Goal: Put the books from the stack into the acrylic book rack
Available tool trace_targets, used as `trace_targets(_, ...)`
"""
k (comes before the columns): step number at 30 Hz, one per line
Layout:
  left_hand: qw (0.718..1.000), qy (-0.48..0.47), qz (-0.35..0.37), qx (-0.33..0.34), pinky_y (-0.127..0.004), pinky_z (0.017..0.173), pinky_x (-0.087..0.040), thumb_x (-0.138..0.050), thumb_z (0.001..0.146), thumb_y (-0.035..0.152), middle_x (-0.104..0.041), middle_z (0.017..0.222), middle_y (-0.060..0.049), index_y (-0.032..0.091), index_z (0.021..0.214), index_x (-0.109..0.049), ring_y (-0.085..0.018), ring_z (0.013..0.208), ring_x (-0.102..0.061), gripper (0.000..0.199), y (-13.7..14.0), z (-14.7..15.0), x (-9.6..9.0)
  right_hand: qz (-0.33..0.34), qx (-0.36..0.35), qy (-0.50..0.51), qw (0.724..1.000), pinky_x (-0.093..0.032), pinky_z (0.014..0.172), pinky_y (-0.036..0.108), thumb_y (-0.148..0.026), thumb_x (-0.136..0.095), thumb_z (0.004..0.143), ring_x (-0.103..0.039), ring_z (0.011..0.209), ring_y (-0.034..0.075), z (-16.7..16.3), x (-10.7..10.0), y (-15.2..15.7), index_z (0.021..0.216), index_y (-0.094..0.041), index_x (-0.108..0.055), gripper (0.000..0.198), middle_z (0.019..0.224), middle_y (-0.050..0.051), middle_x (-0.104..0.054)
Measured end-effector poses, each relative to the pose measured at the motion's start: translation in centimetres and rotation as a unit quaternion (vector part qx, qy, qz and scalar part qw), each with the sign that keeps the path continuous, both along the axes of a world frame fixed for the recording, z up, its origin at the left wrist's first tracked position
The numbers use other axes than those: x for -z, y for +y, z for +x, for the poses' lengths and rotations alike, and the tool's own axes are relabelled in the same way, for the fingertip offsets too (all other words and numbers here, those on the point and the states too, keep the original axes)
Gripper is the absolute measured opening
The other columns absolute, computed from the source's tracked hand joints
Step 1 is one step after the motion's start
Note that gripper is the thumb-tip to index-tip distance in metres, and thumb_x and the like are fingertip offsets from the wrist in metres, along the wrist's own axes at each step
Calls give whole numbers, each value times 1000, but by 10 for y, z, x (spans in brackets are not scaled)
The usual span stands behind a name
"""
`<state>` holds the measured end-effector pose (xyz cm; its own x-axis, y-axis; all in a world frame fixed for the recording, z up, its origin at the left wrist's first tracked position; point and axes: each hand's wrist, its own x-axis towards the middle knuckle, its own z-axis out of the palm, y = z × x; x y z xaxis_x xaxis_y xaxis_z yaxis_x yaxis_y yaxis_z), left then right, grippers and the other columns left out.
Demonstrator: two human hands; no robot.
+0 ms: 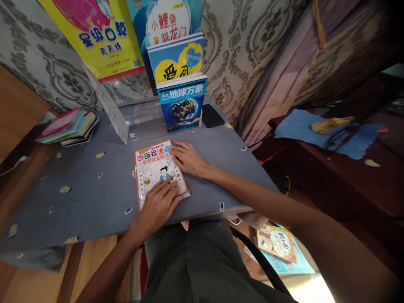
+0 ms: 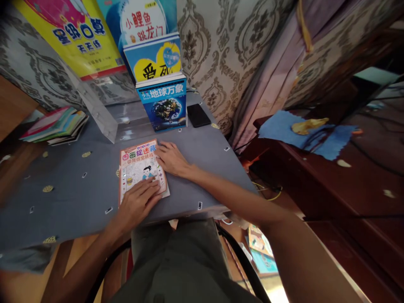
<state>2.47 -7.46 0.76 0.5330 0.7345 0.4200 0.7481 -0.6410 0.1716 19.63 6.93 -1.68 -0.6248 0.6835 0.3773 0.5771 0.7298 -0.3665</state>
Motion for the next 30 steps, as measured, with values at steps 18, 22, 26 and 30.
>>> trace_targets(18, 999, -11, 42, -25, -50, 104, -55, -54, 98, 22, -73, 120, -11, 15, 113, -66, -29, 121, -65, 20, -8, 8, 9, -103, -136, 16, 985, -30, 119, 54, -41, -52, 99, -34, 148, 25, 37, 4, -45, 140, -21, -56, 46, 156, 13, -44)
trace_targets(22, 999, -12, 45, -25, -51, 104, -55, -56, 97, 24, -73, 119, -12, 13, 113, -66, -30, 121, -64, 22, -9, 7, 12, -128, -158, -17, 979, -21, 123, 53, -48, -55, 97, -26, 152, 25, 44, 1, -47, 149, -20, -45, 60, 162, 14, -33)
trace_targets(26, 999, -16, 31, -26, -52, 105, -54, -56, 98, 26, -72, 121, -12, 15, 116, -66, -29, 123, -63, 23, -11, 7, 13, -151, -169, -40, 973, -16, 124, 53, -56, -57, 94, -18, 154, 25, 49, -3, -49, 155, -23, -35, 73, 166, 12, -25)
trace_targets(30, 999, -27, -24, -22, -52, 108, -52, -53, 99, 26, -71, 124, -11, 18, 121, -66, -28, 128, -60, 27, -11, 2, 7, -169, -162, -46, 971, -16, 125, 52, -61, -60, 91, -17, 154, 25, 49, -5, -48, 157, -27, -30, 80, 166, 9, -24)
